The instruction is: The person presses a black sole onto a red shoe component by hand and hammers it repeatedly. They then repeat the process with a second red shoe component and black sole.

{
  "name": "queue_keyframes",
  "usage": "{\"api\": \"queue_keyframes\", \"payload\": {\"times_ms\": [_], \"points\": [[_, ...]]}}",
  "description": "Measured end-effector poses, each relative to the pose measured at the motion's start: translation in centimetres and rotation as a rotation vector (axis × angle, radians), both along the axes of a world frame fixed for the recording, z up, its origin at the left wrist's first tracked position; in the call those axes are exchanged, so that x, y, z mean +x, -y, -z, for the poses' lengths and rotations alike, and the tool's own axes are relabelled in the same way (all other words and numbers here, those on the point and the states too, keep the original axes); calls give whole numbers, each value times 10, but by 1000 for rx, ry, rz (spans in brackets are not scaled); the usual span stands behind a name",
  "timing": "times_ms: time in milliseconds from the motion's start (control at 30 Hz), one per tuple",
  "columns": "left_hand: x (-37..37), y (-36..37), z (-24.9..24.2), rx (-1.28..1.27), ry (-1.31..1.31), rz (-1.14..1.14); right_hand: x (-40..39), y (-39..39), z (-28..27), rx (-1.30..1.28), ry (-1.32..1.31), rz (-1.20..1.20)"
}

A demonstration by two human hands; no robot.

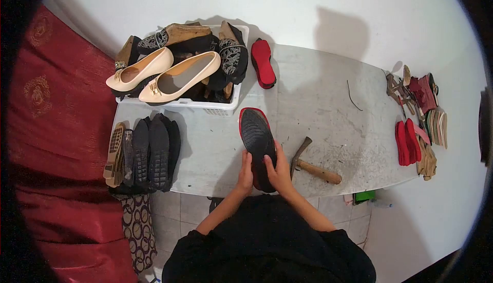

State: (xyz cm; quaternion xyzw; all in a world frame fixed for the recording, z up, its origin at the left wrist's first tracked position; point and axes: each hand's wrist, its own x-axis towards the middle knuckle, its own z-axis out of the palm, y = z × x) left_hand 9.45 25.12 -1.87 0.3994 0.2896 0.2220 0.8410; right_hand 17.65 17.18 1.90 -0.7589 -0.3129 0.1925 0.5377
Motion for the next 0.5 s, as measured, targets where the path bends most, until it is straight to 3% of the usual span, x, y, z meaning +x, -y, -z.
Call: {"api": "queue_keyframes", "payload": {"times_ms": [133, 333, 400, 500], "points": [[1, 8, -3, -28, -22, 4, 0, 3, 0, -46, -119, 13], [0, 12, 3, 8, -35, 25, -5, -2, 1, 83, 44, 99], [0, 13, 4, -12, -72, 29, -7, -1, -6, 74, -140, 115], [1, 15, -4, -15, -128, 21, -8, -1, -5, 81, -143, 123]]}}
